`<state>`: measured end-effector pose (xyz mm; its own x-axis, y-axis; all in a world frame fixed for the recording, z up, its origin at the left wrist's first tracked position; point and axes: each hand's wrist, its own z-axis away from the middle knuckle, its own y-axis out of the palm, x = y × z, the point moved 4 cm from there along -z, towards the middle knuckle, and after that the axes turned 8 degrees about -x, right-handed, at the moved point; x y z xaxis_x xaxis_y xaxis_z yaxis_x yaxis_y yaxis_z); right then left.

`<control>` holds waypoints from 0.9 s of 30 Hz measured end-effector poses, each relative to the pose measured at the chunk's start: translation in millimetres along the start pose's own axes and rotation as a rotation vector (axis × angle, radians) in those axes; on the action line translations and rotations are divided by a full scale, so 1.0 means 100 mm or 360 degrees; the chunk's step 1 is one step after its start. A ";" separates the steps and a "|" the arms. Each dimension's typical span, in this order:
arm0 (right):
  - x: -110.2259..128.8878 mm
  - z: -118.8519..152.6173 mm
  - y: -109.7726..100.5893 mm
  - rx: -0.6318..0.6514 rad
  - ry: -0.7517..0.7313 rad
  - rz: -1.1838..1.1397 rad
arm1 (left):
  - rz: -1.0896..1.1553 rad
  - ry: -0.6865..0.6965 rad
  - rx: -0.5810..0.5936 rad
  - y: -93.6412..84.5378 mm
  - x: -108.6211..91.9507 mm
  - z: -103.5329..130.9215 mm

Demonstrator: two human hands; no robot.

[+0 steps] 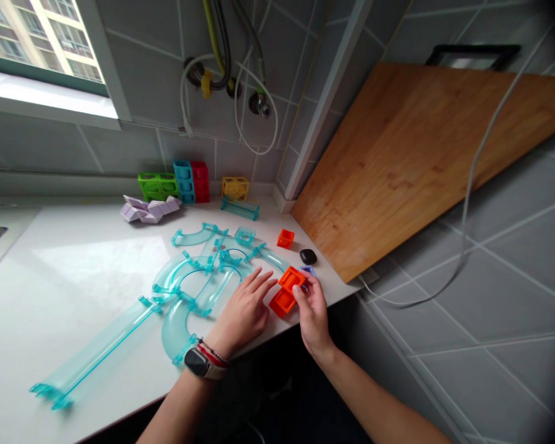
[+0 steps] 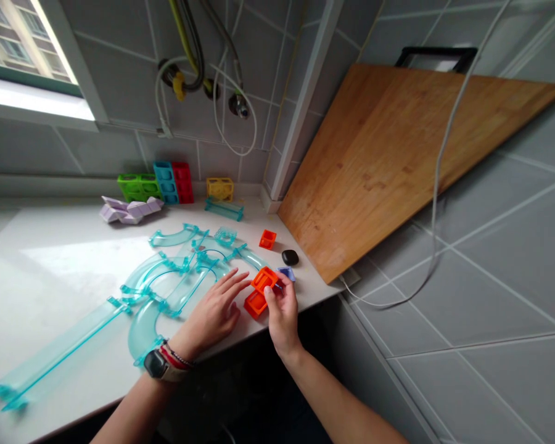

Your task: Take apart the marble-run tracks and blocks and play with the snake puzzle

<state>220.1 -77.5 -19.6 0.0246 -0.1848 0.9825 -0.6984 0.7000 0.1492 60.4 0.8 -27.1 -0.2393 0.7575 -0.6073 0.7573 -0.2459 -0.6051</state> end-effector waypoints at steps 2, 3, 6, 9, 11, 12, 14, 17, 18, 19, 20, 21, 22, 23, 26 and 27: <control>0.07 -0.08 -0.01 0.0004 -0.0027 -0.0007 | 0.0063 -0.0029 -0.0088 -0.08 -0.03 -0.03; 0.14 -0.14 -0.02 0.0010 -0.0042 -0.0014 | 0.0087 -0.0031 -0.0115 -0.10 -0.05 -0.04; 0.35 -0.30 -0.09 0.0038 -0.0060 -0.0030 | 0.0091 0.0027 -0.0086 -0.10 -0.13 -0.06; 0.49 -0.36 -0.14 0.0050 -0.0032 -0.0051 | 0.0019 0.0040 -0.0031 -0.01 -0.19 -0.08; 0.52 -0.34 -0.15 0.0063 -0.0006 -0.0073 | 0.0000 -0.0034 -0.0035 0.05 -0.18 -0.08; 0.52 -0.32 -0.16 0.0074 0.0012 -0.0084 | 0.0032 -0.0079 -0.0043 0.06 -0.17 -0.08; 0.51 -0.30 -0.16 0.0104 0.0055 -0.0101 | 0.0198 -0.0178 -0.0066 0.06 -0.16 -0.08; 0.49 -0.28 -0.17 0.0163 0.0123 -0.0103 | 0.0657 -0.0426 -0.0164 0.00 -0.12 -0.09; 0.48 -0.28 -0.17 0.0182 0.0141 -0.0093 | 0.0857 -0.0531 -0.0205 -0.02 -0.10 -0.09; 0.48 -0.28 -0.16 0.0201 0.0154 -0.0079 | 0.1066 -0.0635 -0.0235 -0.04 -0.09 -0.10; 0.47 -0.28 -0.16 0.0218 0.0161 -0.0061 | 0.1267 -0.0731 -0.0258 -0.05 -0.09 -0.10; 0.46 -0.28 -0.15 0.0234 0.0161 -0.0041 | 0.1441 -0.0815 -0.0271 -0.06 -0.08 -0.11; 0.46 -0.27 -0.14 0.0251 0.0157 -0.0021 | 0.1578 -0.0887 -0.0276 -0.06 -0.08 -0.11; 0.45 -0.26 -0.12 0.0270 0.0148 -0.0003 | 0.1676 -0.0947 -0.0274 -0.06 -0.07 -0.11; 0.44 -0.22 -0.06 0.0341 0.0122 0.0034 | 0.1845 -0.1029 -0.0246 -0.06 -0.08 -0.12; 0.44 -0.21 -0.04 0.0363 0.0115 0.0043 | 0.1874 -0.1035 -0.0234 -0.06 -0.08 -0.12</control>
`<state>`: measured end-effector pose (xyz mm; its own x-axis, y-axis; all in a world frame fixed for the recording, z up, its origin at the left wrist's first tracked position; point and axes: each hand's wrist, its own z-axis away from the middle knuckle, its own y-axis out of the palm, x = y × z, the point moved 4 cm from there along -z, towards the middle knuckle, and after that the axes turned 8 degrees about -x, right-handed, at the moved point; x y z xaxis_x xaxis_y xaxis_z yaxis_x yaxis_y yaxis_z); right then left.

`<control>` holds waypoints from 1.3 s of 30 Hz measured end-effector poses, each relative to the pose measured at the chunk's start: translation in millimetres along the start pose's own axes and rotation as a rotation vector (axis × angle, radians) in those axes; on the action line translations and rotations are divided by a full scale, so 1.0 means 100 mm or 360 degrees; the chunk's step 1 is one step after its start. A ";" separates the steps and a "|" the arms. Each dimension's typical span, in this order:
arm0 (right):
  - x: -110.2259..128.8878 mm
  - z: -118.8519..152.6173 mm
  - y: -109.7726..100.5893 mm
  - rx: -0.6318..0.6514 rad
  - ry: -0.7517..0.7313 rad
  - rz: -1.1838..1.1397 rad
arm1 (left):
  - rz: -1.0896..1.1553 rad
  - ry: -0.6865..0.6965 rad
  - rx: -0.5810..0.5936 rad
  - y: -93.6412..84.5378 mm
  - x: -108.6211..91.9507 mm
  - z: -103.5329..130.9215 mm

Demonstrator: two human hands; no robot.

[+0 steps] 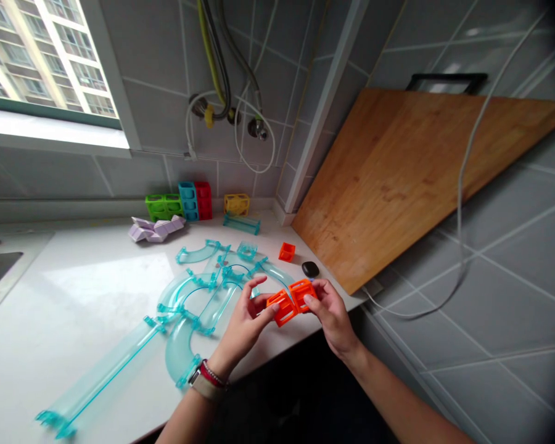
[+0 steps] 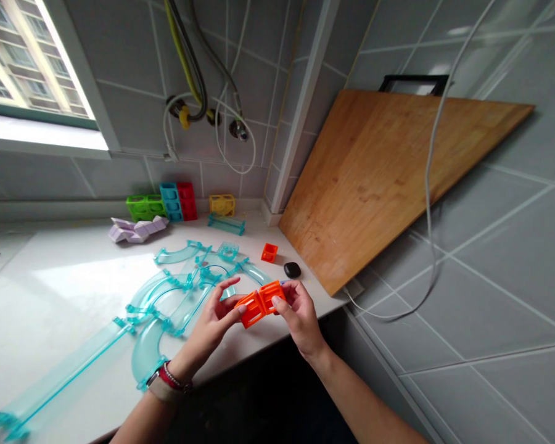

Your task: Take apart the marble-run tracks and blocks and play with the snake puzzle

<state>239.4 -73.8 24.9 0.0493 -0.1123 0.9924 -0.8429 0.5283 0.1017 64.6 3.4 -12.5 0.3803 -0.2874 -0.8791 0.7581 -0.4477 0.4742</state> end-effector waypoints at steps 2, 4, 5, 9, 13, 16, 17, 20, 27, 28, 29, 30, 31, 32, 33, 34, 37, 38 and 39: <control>-0.01 0.01 0.03 0.0032 -0.0008 0.0019 | 0.0015 -0.0016 0.0003 0.00 -0.01 0.01; -0.02 0.01 0.04 0.0048 -0.0012 0.0038 | 0.0006 -0.0034 -0.0018 -0.01 -0.03 0.01; -0.02 0.01 0.05 0.0051 -0.0012 0.0047 | 0.0003 -0.0038 -0.0030 -0.01 -0.03 0.02; -0.02 0.04 0.06 0.0077 -0.0009 0.0082 | -0.0011 -0.0006 -0.0053 -0.01 -0.03 0.01; -0.05 0.06 0.08 0.0112 -0.0021 0.0164 | -0.0009 -0.0004 -0.0067 -0.02 0.01 -0.01; -0.10 0.07 0.09 0.0120 -0.0034 0.0236 | -0.0004 -0.0006 -0.0098 -0.04 0.03 -0.02; -0.11 0.07 0.09 0.0116 -0.0038 0.0253 | -0.0007 -0.0002 -0.0103 -0.05 0.03 -0.02; -0.14 0.08 0.08 0.0103 -0.0040 0.0264 | -0.0025 0.0019 -0.0095 -0.06 0.02 -0.01; -0.17 0.12 0.05 0.0189 -0.0017 0.0254 | -0.0012 0.0054 0.0018 -0.05 0.08 -0.01; -0.18 0.13 0.05 0.0191 -0.0012 0.0255 | 0.0003 0.0053 0.0025 -0.05 0.09 -0.01; -0.20 0.13 0.04 0.0190 -0.0005 0.0258 | 0.0018 0.0053 0.0027 -0.05 0.10 -0.01; -0.21 0.14 0.03 0.0187 0.0003 0.0264 | 0.0029 0.0052 0.0028 -0.05 0.10 0.00; -0.22 0.15 0.03 0.0186 0.0012 0.0270 | 0.0033 0.0055 0.0025 -0.05 0.10 0.00; -0.23 0.15 0.03 0.0188 0.0021 0.0274 | 0.0029 0.0060 0.0017 -0.05 0.09 0.00; -0.24 0.16 0.04 0.0197 0.0030 0.0273 | 0.0016 0.0067 0.0007 -0.05 0.09 0.01; -0.24 0.16 0.04 0.0213 0.0039 0.0270 | -0.0002 0.0077 0.0000 -0.05 0.08 0.01; -0.19 0.15 0.06 0.0277 0.0026 0.0286 | -0.0052 0.0130 -0.0023 -0.07 0.05 0.01; -0.15 0.13 0.06 0.0288 -0.0008 0.0314 | -0.0056 0.0150 -0.0041 -0.08 0.04 0.01; -0.11 0.09 0.05 0.0284 -0.0060 0.0360 | -0.0056 0.0164 -0.0066 -0.10 0.03 0.00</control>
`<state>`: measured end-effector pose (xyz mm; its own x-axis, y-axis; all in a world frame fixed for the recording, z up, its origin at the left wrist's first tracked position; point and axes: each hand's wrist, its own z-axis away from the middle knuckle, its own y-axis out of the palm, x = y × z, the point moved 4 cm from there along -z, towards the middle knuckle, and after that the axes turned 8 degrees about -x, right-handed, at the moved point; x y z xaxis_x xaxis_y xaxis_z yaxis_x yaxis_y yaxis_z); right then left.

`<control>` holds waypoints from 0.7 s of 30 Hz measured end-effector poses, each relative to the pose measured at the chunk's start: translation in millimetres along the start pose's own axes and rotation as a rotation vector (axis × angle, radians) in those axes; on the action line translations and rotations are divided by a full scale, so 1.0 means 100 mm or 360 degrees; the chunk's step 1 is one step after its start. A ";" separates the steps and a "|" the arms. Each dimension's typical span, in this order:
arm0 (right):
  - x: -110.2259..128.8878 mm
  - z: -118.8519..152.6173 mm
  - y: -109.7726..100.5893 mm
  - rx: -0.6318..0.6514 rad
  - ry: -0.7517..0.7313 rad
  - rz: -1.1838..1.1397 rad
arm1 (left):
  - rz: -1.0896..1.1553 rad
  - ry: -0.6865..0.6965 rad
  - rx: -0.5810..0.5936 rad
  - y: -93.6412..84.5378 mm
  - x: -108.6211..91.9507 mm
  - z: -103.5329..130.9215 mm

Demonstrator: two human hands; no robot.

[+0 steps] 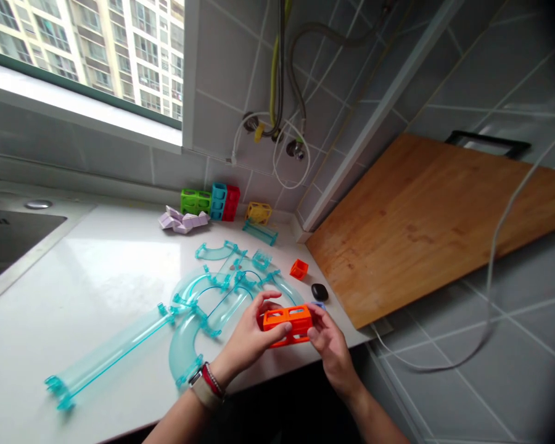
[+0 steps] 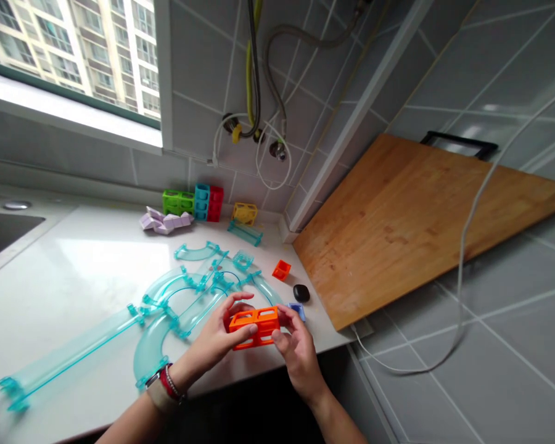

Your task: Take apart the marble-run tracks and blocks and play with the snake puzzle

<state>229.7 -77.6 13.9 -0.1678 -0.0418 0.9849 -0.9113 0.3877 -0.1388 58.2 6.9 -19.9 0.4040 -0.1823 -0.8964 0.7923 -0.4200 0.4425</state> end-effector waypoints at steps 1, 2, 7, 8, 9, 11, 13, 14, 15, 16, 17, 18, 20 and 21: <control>0.04 -0.05 -0.03 -0.0025 -0.0064 0.0076 | 0.0004 0.0006 -0.0031 -0.02 0.00 -0.01; 0.09 -0.13 -0.07 -0.0058 -0.0150 0.0197 | 0.0015 0.0000 -0.0066 -0.03 -0.01 -0.02; 0.21 -0.79 -0.20 -0.0111 -0.0547 0.0852 | 0.0126 -0.0110 -0.0242 -0.09 0.03 -0.06; 0.20 -0.95 -0.21 -0.0097 -0.0575 0.0916 | 0.0136 -0.0129 -0.0273 -0.10 0.04 -0.07; 0.19 -1.11 -0.21 -0.0068 -0.0596 0.0984 | 0.0142 -0.0145 -0.0299 -0.11 0.05 -0.07; 0.14 -1.39 -0.20 -0.0013 -0.0619 0.1113 | 0.0154 -0.0169 -0.0341 -0.13 0.07 -0.08; 0.06 -1.60 -0.18 0.0033 -0.0623 0.1225 | 0.0171 -0.0183 -0.0367 -0.15 0.06 -0.09; 0.02 -1.68 -0.17 0.0052 -0.0619 0.1274 | 0.0183 -0.0190 -0.0379 -0.15 0.06 -0.08; -0.03 -1.75 -0.16 0.0069 -0.0609 0.1317 | 0.0197 -0.0197 -0.0391 -0.16 0.05 -0.08; -0.08 -1.80 -0.15 0.0084 -0.0594 0.1354 | 0.0212 -0.0205 -0.0405 -0.16 0.04 -0.07; -0.14 -1.85 -0.15 0.0096 -0.0574 0.1384 | 0.0227 -0.0212 -0.0420 -0.16 0.03 -0.06; -0.19 -1.90 -0.14 0.0103 -0.0548 0.1407 | 0.0239 -0.0217 -0.0435 -0.16 0.02 -0.05; -0.28 -1.97 -0.15 0.0108 -0.0490 0.1427 | 0.0259 -0.0219 -0.0469 -0.15 0.00 -0.04; -0.31 -2.00 -0.16 0.0105 -0.0461 0.1422 | 0.0267 -0.0218 -0.0484 -0.15 -0.01 -0.03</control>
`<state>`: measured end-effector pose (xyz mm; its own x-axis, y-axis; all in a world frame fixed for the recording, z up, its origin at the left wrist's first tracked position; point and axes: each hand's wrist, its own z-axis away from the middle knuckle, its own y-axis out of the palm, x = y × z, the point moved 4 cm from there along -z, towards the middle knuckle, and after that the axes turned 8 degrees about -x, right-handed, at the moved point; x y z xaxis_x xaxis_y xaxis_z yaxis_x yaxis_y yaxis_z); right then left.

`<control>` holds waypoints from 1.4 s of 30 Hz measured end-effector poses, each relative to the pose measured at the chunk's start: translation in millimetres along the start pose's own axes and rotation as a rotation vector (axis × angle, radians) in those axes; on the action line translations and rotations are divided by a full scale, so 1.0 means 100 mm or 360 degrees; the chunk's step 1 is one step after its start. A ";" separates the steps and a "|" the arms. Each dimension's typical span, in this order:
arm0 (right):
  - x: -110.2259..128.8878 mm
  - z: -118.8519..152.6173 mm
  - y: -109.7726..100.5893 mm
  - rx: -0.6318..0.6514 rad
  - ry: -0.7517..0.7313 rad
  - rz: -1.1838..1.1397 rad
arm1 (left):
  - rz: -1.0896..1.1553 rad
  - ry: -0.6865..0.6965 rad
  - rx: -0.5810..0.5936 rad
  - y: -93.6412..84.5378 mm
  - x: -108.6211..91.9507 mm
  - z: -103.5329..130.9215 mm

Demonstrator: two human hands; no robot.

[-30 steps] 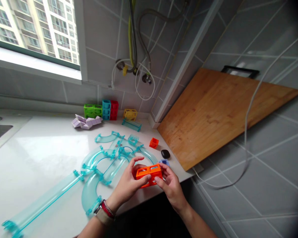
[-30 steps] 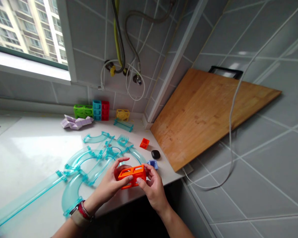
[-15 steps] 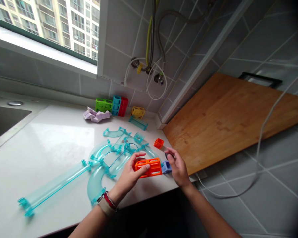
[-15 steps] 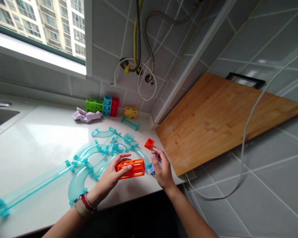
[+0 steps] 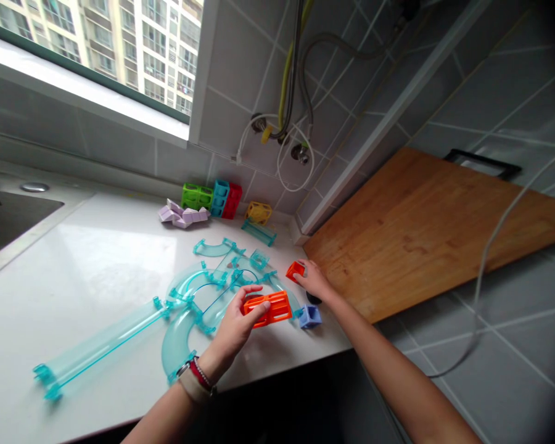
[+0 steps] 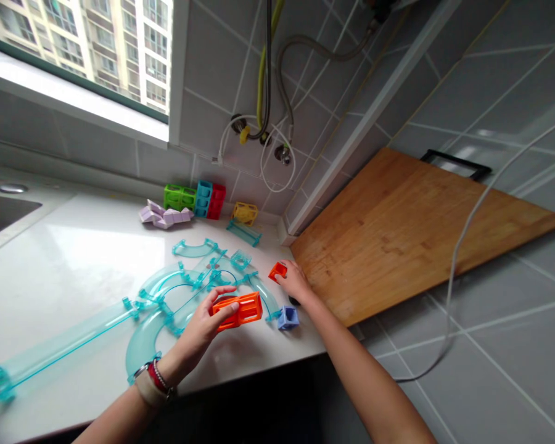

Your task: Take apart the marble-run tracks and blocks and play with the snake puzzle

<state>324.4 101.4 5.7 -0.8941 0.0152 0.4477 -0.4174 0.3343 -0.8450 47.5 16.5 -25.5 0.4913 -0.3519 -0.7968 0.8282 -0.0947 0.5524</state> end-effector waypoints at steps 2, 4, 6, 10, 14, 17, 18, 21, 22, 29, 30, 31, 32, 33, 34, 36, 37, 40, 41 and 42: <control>-0.05 -0.03 0.02 -0.0002 0.0053 -0.0039 | 0.0014 -0.0001 -0.0023 0.01 -0.01 0.01; -0.06 -0.04 -0.01 -0.0035 0.0105 -0.0114 | 0.0027 -0.0008 -0.0036 0.01 -0.01 0.01; -0.02 -0.01 -0.09 -0.0096 0.0157 -0.0229 | 0.0036 -0.0013 -0.0055 0.01 -0.01 0.00; 0.19 0.21 -0.27 -0.0159 0.0267 -0.0587 | 0.0047 0.0012 -0.0129 -0.01 -0.02 -0.01; 0.55 0.61 -0.39 -0.0033 0.0368 -0.0985 | 0.0051 0.0038 -0.0144 -0.02 -0.03 -0.03; 0.76 0.89 -0.42 -0.0016 0.0445 -0.1195 | 0.0017 0.0062 -0.0128 -0.03 -0.02 -0.05; 0.81 0.96 -0.41 -0.0022 0.0472 -0.1248 | 0.0000 0.0080 -0.0122 -0.03 -0.02 -0.06; 0.84 1.11 -0.35 -0.0050 0.0551 -0.1376 | -0.0049 0.0131 -0.0089 -0.03 -0.01 -0.06; 0.84 1.15 -0.32 -0.0061 0.0580 -0.1410 | -0.0062 0.0138 -0.0078 -0.03 -0.01 -0.06; 0.88 1.31 -0.18 0.0100 0.0722 -0.1533 | -0.0105 0.0188 -0.0137 -0.05 -0.04 -0.02; 0.91 1.33 -0.17 0.0142 0.0727 -0.1542 | -0.0116 0.0213 -0.0155 -0.05 -0.06 -0.01; 0.93 1.35 -0.16 0.0175 0.0731 -0.1551 | -0.0130 0.0249 -0.0179 -0.06 -0.08 0.00; 0.95 1.37 -0.15 0.0198 0.0737 -0.1561 | -0.0147 0.0287 -0.0200 -0.06 -0.10 0.01; 0.97 1.39 -0.13 0.0213 0.0743 -0.1574 | -0.0167 0.0319 -0.0215 -0.07 -0.12 0.01; 0.98 1.42 -0.11 0.0223 0.0752 -0.1589 | -0.0187 0.0343 -0.0223 -0.07 -0.13 0.02; 1.00 1.47 -0.07 0.0236 0.0769 -0.1628 | -0.0217 0.0370 -0.0224 -0.08 -0.15 0.02; 1.00 1.49 -0.04 0.0237 0.0776 -0.1649 | -0.0229 0.0375 -0.0222 -0.09 -0.15 0.01; 1.01 1.56 0.01 0.0219 0.0792 -0.1702 | -0.0284 0.0385 -0.0204 -0.10 -0.16 0.00; 1.00 1.58 0.02 0.0213 0.0798 -0.1714 | -0.0302 0.0383 -0.0192 -0.10 -0.16 0.00; 1.00 1.59 0.03 0.0209 0.0805 -0.1724 | -0.0314 0.0379 -0.0179 -0.10 -0.16 -0.01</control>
<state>207.6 -46.3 1.6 0.0837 0.1636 0.9830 -0.9523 0.3037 0.0306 31.4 23.7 -18.2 0.3567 -0.1083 -0.9279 0.9317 -0.0312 0.3618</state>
